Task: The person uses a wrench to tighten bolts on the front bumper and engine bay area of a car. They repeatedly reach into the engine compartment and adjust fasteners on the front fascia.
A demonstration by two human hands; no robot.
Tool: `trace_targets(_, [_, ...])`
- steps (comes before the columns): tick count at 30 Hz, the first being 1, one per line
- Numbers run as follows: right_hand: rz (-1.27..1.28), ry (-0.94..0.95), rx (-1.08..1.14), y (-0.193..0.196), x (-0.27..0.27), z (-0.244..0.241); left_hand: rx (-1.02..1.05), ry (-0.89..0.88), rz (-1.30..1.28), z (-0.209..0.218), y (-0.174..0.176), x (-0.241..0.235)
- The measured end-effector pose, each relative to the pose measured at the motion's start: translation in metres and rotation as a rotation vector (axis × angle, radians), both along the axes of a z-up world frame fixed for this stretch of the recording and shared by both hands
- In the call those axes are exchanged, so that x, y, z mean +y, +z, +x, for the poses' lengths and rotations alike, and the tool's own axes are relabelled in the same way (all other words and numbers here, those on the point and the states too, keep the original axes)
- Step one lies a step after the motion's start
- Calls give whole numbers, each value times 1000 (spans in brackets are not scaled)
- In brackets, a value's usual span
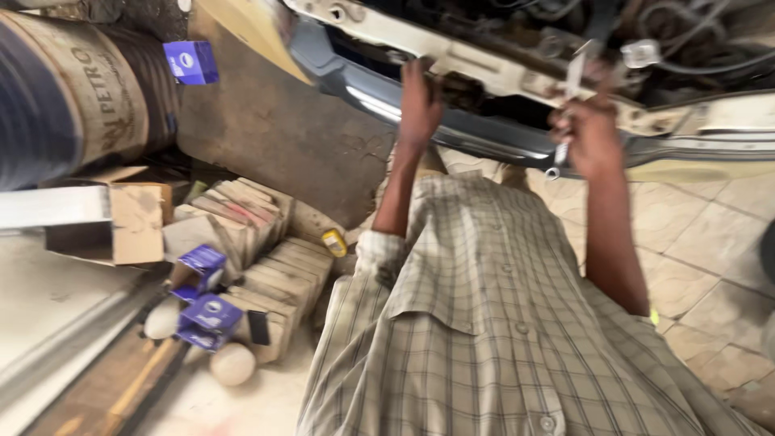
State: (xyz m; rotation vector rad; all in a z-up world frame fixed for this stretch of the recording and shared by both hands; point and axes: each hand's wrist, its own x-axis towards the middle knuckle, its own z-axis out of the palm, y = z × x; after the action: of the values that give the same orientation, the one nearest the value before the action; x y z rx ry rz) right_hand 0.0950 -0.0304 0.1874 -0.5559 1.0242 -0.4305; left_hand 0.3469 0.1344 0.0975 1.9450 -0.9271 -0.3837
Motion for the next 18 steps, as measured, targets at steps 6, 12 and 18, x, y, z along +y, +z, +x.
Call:
trace_targets(6, [-590, -13, -60, 27, -18, 56, -55, -133, 24, 57, -31, -49])
trace_targets(12, [-435, 189, 603, -31, -11, 100, -312, -117, -66, 69, -66, -102])
trace_targets(18, [-388, 124, 320, -59, -30, 87, -393, -79, 312, 51, -99, -119])
